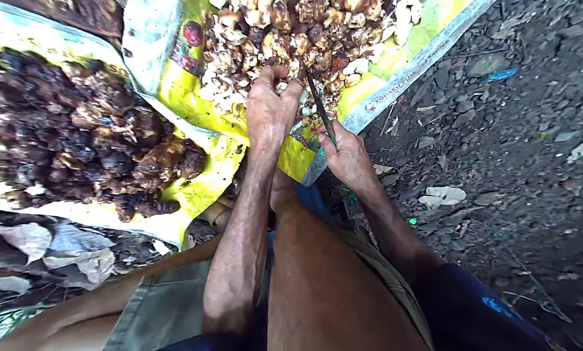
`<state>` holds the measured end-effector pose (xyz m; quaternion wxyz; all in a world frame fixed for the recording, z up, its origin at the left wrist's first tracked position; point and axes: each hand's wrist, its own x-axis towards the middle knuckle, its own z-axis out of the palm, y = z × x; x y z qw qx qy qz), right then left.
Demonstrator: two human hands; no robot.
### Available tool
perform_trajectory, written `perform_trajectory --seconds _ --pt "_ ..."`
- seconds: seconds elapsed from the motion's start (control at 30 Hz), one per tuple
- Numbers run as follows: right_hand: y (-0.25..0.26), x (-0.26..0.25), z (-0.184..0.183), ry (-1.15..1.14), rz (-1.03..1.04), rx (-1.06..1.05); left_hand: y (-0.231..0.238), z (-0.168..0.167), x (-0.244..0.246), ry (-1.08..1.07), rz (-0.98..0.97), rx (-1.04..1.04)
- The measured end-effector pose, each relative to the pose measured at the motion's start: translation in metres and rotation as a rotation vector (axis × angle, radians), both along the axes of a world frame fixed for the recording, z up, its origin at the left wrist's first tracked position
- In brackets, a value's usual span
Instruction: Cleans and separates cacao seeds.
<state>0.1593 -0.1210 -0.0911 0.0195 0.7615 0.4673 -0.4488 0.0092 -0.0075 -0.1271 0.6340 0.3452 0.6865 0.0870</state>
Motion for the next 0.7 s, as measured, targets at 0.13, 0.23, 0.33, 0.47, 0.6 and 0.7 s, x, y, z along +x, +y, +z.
perform_trajectory --seconds 0.13,0.23,0.33,0.47,0.6,0.7 --pt "-0.004 0.002 -0.002 0.013 0.004 0.024 -0.007 -0.003 0.003 -0.207 0.28 0.015" --pt "-0.008 0.003 0.001 0.025 0.024 0.037 -0.011 -0.003 0.001 -0.339 0.438 0.038" --pt "-0.01 0.001 -0.001 0.016 0.044 0.026 -0.009 -0.002 -0.005 -0.388 0.468 0.063" --pt "-0.008 -0.003 -0.006 -0.016 0.099 -0.03 -0.005 0.048 -0.013 -0.274 0.289 0.033" --pt "-0.01 -0.002 -0.002 -0.016 0.05 -0.032 -0.002 0.087 -0.02 -0.131 0.112 -0.028" --pt "-0.011 0.003 0.001 -0.009 -0.003 -0.022 0.0 0.092 -0.021 -0.093 0.01 -0.008"
